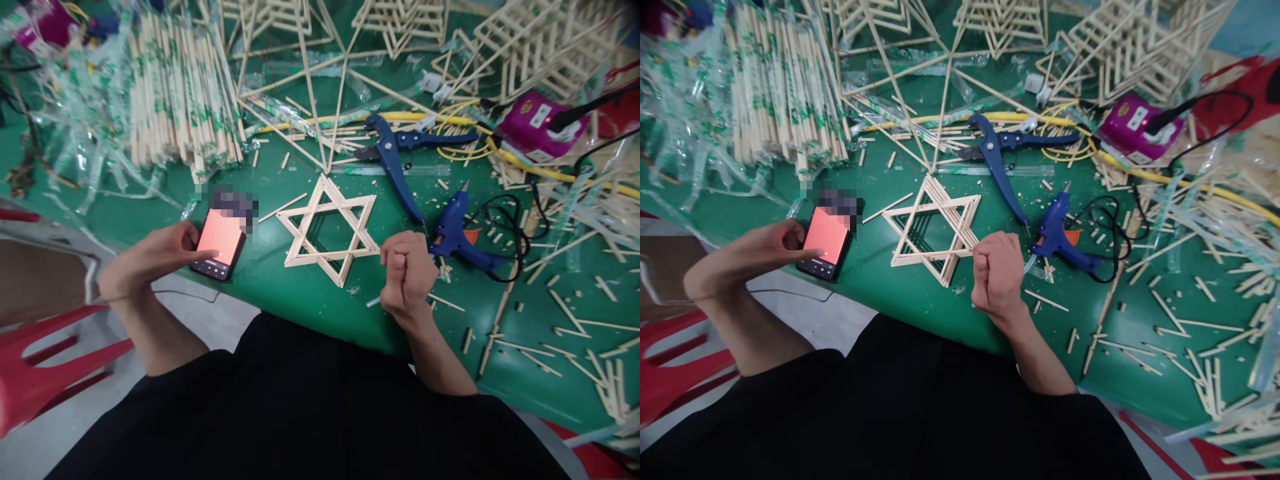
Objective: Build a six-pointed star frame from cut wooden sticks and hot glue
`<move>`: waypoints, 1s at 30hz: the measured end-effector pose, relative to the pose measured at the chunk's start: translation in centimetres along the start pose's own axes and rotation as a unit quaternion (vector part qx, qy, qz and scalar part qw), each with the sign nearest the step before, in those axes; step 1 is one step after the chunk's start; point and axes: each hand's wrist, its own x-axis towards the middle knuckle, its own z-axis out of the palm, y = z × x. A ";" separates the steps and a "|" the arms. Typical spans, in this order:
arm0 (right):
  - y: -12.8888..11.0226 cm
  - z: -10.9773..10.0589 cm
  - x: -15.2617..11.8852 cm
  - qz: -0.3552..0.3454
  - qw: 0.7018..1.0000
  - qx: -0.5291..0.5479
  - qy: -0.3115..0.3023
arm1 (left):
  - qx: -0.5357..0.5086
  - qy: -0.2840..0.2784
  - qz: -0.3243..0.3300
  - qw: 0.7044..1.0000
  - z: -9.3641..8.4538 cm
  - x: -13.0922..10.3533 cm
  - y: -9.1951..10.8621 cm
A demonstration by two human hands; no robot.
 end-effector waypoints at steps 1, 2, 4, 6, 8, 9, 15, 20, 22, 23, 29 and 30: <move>0.0 0.0 0.1 -0.003 1.000 -0.006 -0.005 | 0.000 -0.001 -0.001 1.000 0.0 0.0 0.0; 0.0 0.0 0.1 -0.006 1.000 -0.012 -0.008 | 0.000 -0.001 -0.002 1.000 0.0 0.0 0.1; 0.0 -0.1 0.2 -0.014 1.000 -0.020 -0.012 | 0.000 0.000 -0.005 1.000 -0.1 -0.1 0.2; 0.0 -0.1 0.2 -0.023 0.999 -0.024 -0.014 | -0.001 0.000 -0.005 1.000 -0.1 -0.1 0.3; 0.0 -0.1 0.3 -0.029 0.999 -0.028 -0.016 | -0.001 -0.001 -0.005 1.000 -0.1 -0.2 0.3; 0.0 -0.1 0.3 -0.030 0.999 -0.030 -0.020 | -0.001 0.000 -0.005 1.000 0.0 -0.2 0.3; -0.1 -0.1 0.3 -0.034 0.998 -0.040 -0.037 | -0.002 0.007 0.002 1.000 0.2 0.0 -0.1; 0.0 -0.2 0.4 -0.038 0.998 -0.041 -0.043 | -0.002 0.008 0.005 1.000 0.2 0.1 -0.2; 0.0 -0.2 0.3 -0.037 0.997 -0.040 -0.047 | -0.001 0.009 0.005 1.000 0.2 0.0 -0.1; 0.0 -0.2 0.3 -0.036 0.997 -0.040 -0.048 | -0.001 0.009 0.004 1.000 0.2 0.0 0.0; -0.1 -0.3 0.4 -0.042 0.997 -0.041 -0.050 | -0.002 0.006 -0.007 1.000 -0.1 -0.3 0.5; -0.1 -0.3 0.4 -0.043 0.997 -0.041 -0.049 | -0.004 0.007 -0.007 1.000 -0.1 -0.4 0.5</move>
